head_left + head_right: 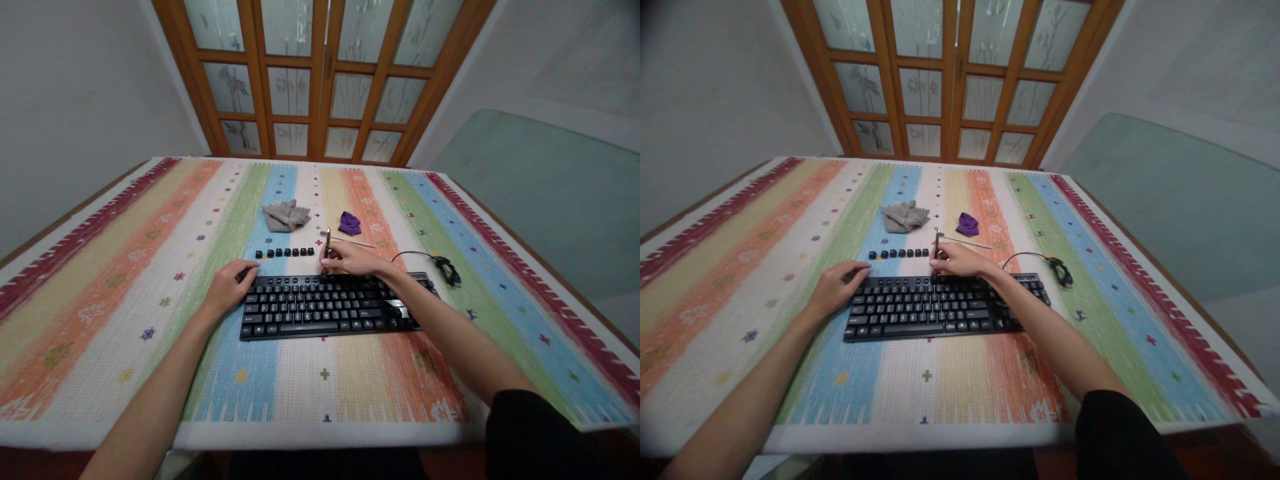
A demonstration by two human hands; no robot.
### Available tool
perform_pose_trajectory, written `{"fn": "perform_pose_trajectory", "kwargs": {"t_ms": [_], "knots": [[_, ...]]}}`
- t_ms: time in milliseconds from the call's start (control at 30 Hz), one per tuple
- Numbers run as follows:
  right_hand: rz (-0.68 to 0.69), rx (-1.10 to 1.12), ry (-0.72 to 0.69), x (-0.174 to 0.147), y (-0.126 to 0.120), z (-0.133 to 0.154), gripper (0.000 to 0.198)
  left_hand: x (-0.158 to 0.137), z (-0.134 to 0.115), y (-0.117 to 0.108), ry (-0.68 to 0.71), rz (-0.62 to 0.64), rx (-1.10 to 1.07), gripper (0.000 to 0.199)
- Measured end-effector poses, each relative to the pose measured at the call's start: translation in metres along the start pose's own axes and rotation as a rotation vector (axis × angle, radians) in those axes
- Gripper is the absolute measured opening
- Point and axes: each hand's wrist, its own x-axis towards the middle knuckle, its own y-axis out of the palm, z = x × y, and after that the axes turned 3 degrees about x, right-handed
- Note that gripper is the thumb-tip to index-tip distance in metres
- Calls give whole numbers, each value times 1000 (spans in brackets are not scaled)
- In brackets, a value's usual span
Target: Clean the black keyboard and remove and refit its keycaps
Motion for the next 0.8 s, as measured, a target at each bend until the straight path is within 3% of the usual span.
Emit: {"fn": "perform_pose_trajectory", "kwargs": {"t_ms": [133,233,467,633,800], "knots": [[-25,264,177,0,-3,-4,36,0,-2,-2,-19,-9,-8,33],[-56,374,261,-1,-5,-6,36,0,-3,-5,-72,-46,-27,34],[-184,474,236,-5,-4,-5,36,9,-19,-15,-134,-111,-94,33],[-224,517,166,-8,2,6,38,19,-59,-9,72,9,-170,37],[-271,636,156,-7,12,11,41,28,-97,10,293,10,-77,35]]}}
